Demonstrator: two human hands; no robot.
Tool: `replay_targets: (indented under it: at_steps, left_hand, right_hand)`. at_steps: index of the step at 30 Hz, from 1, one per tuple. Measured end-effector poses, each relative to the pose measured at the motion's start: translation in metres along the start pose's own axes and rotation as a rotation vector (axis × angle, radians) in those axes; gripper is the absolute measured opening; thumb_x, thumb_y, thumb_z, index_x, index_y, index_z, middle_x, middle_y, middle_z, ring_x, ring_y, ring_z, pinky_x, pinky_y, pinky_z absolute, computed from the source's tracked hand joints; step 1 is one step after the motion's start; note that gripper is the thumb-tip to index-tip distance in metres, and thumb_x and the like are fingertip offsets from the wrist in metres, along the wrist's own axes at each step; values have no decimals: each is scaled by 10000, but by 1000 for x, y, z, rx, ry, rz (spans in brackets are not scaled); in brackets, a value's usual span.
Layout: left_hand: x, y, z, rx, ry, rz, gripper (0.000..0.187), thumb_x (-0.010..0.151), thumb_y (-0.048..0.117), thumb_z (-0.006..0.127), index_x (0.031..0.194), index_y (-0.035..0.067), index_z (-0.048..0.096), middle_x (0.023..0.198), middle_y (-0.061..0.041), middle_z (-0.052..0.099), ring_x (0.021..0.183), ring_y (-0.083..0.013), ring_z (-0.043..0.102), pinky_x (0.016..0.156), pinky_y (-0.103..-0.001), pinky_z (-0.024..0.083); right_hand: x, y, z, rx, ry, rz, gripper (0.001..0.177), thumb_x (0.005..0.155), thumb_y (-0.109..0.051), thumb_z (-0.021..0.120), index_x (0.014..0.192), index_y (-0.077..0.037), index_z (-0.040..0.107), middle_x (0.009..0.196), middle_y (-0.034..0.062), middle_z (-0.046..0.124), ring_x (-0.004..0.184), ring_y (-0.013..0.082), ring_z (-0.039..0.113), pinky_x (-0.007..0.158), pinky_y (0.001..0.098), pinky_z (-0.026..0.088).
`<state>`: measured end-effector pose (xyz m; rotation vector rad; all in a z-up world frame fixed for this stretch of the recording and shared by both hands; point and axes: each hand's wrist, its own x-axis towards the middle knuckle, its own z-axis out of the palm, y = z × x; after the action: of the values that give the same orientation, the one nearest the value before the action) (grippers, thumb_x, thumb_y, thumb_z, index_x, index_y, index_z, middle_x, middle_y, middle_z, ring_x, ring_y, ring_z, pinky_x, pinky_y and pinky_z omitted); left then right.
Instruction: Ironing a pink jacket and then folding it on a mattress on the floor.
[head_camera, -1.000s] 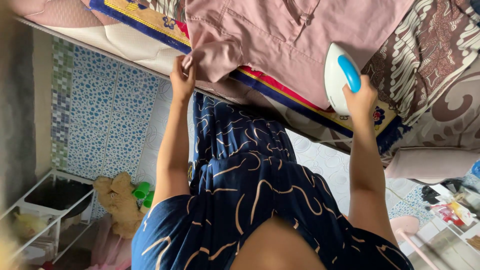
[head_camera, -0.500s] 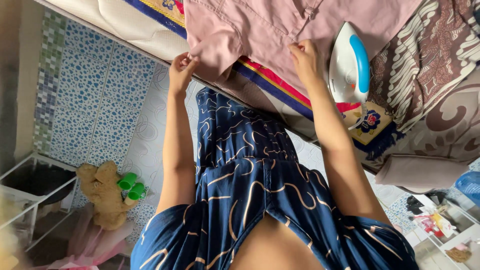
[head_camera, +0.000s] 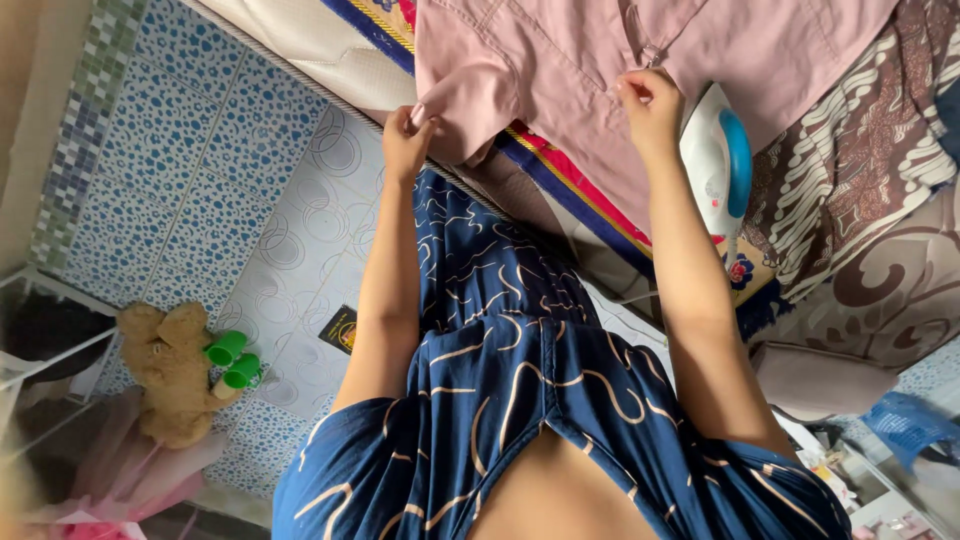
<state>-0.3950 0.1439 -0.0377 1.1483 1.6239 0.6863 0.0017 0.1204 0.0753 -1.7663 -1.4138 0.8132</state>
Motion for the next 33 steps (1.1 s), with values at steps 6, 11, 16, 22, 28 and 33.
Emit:
replay_targets:
  at_steps: [6,11,16,22,28,33]
  left_hand:
    - [7,1,18,-579,-35,50,198,902,76,734,1071,16,649,923,-25,693,823,-103,622,763,-247,510]
    - [3,22,20,-865,-31,-89,382,889,23,696,1242,32,550,939,-12,687,798,-81,620,673,-207,497]
    - [1,1,21,-494,-8,-180,738,786,176,849,1402,32,469,894,-172,682,721,-189,623,587,-302,496]
    - [-19,39,-37,163,-15,-170,526,880,367,819,1242,19,662,997,-198,769,836,-236,719,748,-366,558]
    - [-33,42,-33,1210,13,131,334,919,305,766,1147,66,720,1026,-131,754,917,-286,720,813,-408,554]
    - [-16,7,-25,811,-105,372,245,910,248,735,1089,81,749,999,-58,752,906,-249,716,799,-386,550]
  right_hand:
    - [53,-89,24,342,-199,163,71,1020,-54,763,1045,8,742,907,-2,685,767,47,593,683,209,469]
    - [97,-177,76,407,-484,112,71,1028,-81,765,1047,-16,745,878,2,688,765,48,591,690,202,475]
    - [115,-244,161,531,-760,107,100,977,-96,792,1018,-25,735,882,-15,705,731,44,593,670,198,484]
    - [77,-319,288,-130,-1097,-398,990,872,-302,828,1611,-75,209,1576,255,395,1412,371,455,1119,497,390]
    - [-20,-249,302,-236,-404,-646,178,954,-277,824,1010,-197,674,1194,9,739,1271,280,644,1141,538,407]
    - [-40,-155,197,-146,-166,-292,130,985,-133,733,1088,-55,742,1031,110,758,958,263,730,835,376,581]
